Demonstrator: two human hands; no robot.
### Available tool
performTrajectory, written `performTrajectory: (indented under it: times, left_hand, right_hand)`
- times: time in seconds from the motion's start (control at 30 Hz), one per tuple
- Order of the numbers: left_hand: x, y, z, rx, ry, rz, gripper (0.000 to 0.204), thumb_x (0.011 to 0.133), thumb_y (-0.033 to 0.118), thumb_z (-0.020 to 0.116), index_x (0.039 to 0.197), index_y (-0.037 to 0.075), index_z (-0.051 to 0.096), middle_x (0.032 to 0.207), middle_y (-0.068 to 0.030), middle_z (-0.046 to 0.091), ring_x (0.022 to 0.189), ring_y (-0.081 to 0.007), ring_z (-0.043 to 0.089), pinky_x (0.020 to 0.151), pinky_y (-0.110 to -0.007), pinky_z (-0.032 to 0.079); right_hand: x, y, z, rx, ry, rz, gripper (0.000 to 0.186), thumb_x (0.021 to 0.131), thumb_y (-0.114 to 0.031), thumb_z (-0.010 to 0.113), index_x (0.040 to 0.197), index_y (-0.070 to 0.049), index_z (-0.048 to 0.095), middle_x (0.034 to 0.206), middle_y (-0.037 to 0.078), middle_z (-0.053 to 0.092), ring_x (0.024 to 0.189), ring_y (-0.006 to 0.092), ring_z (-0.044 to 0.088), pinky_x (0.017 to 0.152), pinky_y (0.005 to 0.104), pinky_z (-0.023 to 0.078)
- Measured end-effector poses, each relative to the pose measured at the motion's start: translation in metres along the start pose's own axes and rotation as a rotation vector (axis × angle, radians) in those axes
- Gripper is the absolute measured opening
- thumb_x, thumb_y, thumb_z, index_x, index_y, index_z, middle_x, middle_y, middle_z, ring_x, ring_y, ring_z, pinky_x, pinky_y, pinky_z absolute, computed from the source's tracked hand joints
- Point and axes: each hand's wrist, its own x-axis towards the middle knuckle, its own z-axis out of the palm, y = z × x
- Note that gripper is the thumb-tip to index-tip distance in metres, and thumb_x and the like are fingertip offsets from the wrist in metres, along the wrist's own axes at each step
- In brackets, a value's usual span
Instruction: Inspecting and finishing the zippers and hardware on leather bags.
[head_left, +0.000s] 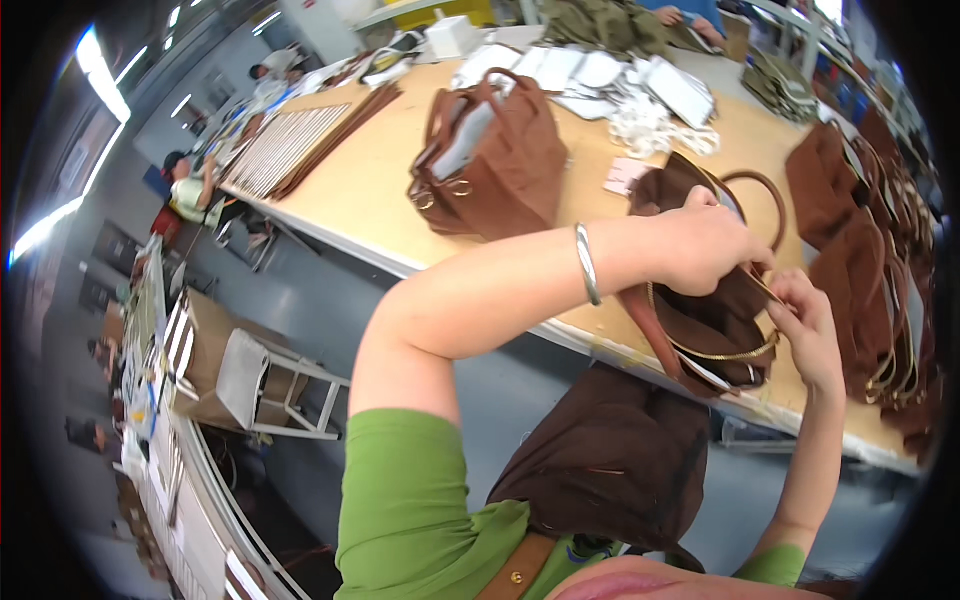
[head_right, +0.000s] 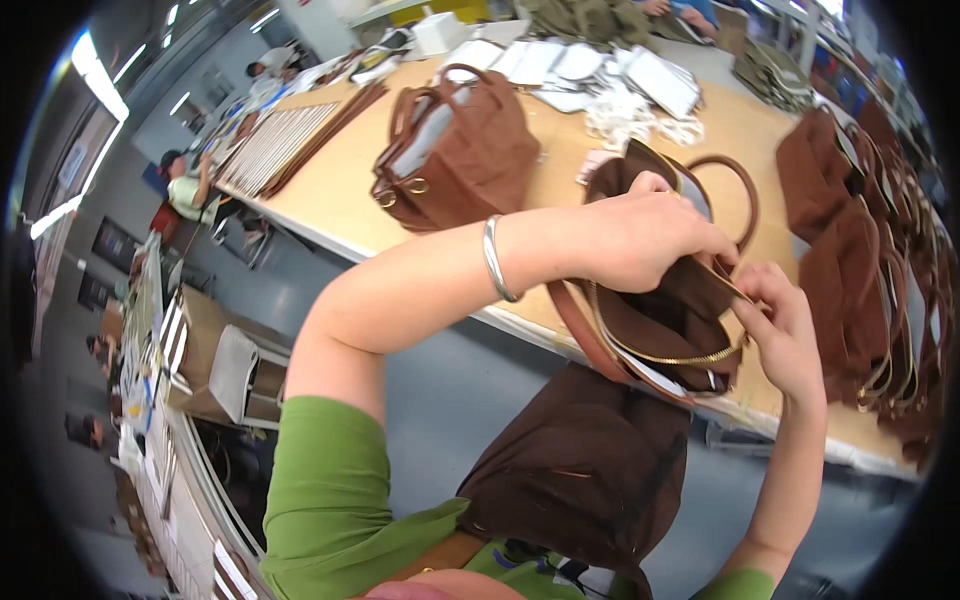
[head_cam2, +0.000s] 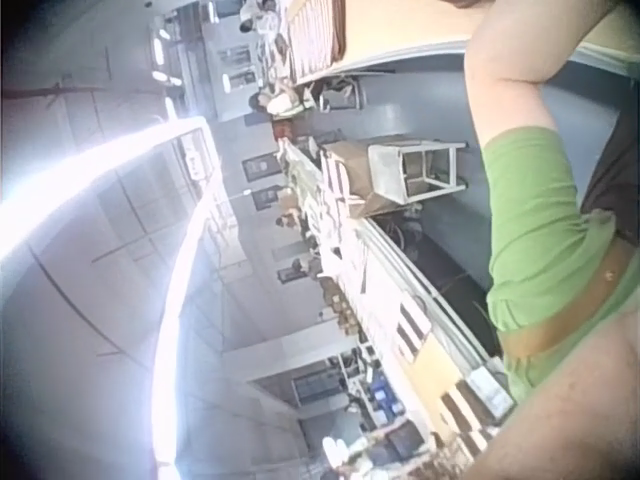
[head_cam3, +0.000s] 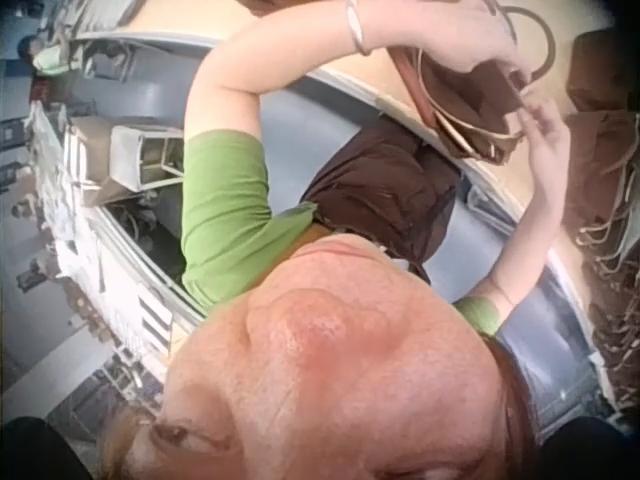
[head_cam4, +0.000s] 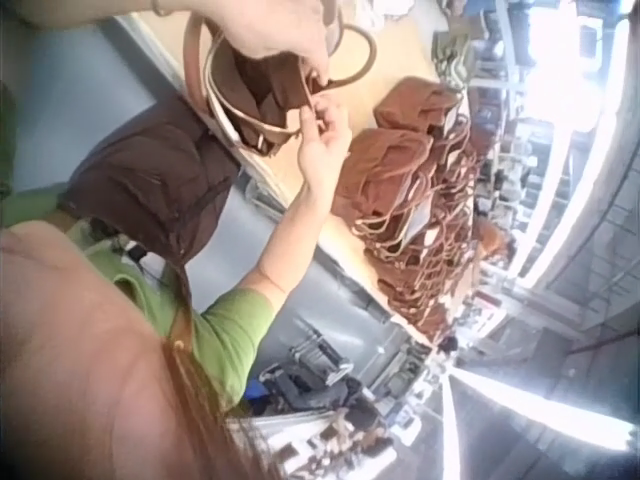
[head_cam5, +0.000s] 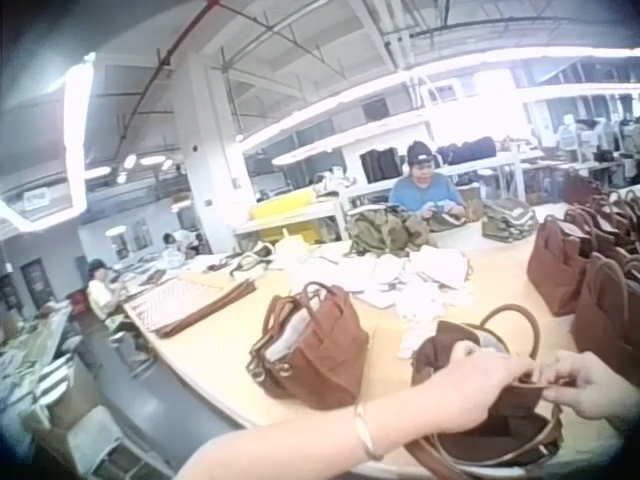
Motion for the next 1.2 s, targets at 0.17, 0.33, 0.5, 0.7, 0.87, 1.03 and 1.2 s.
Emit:
performTrajectory:
  times: [0.17, 0.33, 0.5, 0.7, 0.87, 1.03, 1.2]
  left_hand:
    - [-0.073, 0.042, -0.017, 0.056, 0.251, 0.065, 0.059, 0.074, 0.044, 0.072, 0.118, 0.008, 0.059, 0.117, -0.009, 0.056, 0.111, -0.0257, 0.046, 0.09, -0.041, 0.034]
    - [-0.099, 0.054, 0.024, 0.57, 0.208, 0.033, 0.025, 0.072, 0.024, 0.065, 0.093, 0.011, 0.063, 0.084, -0.0006, 0.055, 0.085, -0.0184, 0.055, 0.088, -0.039, 0.038]
    - [-0.107, 0.016, -0.025, 0.823, 0.338, -0.071, 0.021, 0.072, 0.014, 0.061, 0.088, 0.025, 0.067, 0.107, 0.0062, 0.06, 0.102, -0.0158, 0.057, 0.091, -0.044, 0.037]
    - [-0.061, -0.03, -0.093, 0.438, 0.78, -0.352, 0.047, 0.08, -0.007, 0.058, 0.12, 0.016, 0.063, 0.134, -0.0159, 0.045, 0.118, -0.0349, 0.047, 0.103, -0.043, 0.039]
    - [-0.076, -0.048, 0.0, -0.316, 0.732, -0.288, 0.043, 0.093, 0.023, 0.059, 0.133, 0.009, 0.05, 0.13, -0.0076, 0.053, 0.119, -0.02, 0.05, 0.092, -0.033, 0.043]
    - [-0.099, -0.001, 0.11, -0.542, 0.859, -0.255, 0.048, 0.088, 0.027, 0.066, 0.129, 0.007, 0.052, 0.131, -0.013, 0.048, 0.122, -0.0238, 0.045, 0.098, -0.037, 0.04]
    - [-0.099, 0.021, 0.149, -0.933, 1.054, -0.322, 0.049, 0.084, 0.019, 0.071, 0.127, 0.007, 0.05, 0.132, -0.0092, 0.043, 0.121, -0.0216, 0.044, 0.098, -0.04, 0.04]
  right_hand:
    - [0.025, 0.022, -0.035, 0.31, 0.024, 0.003, 0.036, 0.087, -0.026, 0.06, 0.118, -0.009, 0.055, 0.109, -0.002, 0.054, 0.076, 0.0045, 0.049, 0.059, 0.0157, 0.036]
    - [0.103, 0.061, -0.025, 0.544, 0.095, 0.223, 0.048, 0.093, -0.041, 0.057, 0.131, -0.012, 0.053, 0.098, -0.001, 0.064, 0.059, 0.0033, 0.043, 0.05, 0.0158, 0.032]
    - [0.099, -0.002, -0.001, 0.451, 0.09, 0.01, 0.041, 0.099, -0.04, 0.049, 0.121, -0.008, 0.062, 0.073, -0.005, 0.053, 0.058, 0.0027, 0.04, 0.053, 0.0162, 0.029]
    - [0.008, -0.064, 0.002, 0.672, 0.241, -0.166, 0.049, 0.1, -0.041, 0.045, 0.134, -0.006, 0.05, 0.078, -0.005, 0.055, 0.065, 0.0028, 0.047, 0.052, 0.0166, 0.037]
    - [-0.053, -0.04, 0.049, 0.628, 0.244, 0.168, 0.051, 0.103, -0.039, 0.039, 0.138, -0.003, 0.043, 0.102, 0.0, 0.058, 0.083, 0.007, 0.055, 0.064, 0.025, 0.048]
    - [-0.082, -0.035, 0.028, 0.385, 0.135, 0.158, 0.044, 0.101, -0.037, 0.045, 0.132, -0.005, 0.052, 0.104, 0.001, 0.06, 0.082, 0.0068, 0.053, 0.068, 0.0229, 0.045]
    - [-0.08, -0.094, -0.015, -0.087, -0.363, 0.15, 0.033, 0.087, -0.019, 0.066, 0.114, 0.001, 0.063, 0.08, 0.0, 0.062, 0.07, 0.0048, 0.054, 0.062, 0.0196, 0.043]
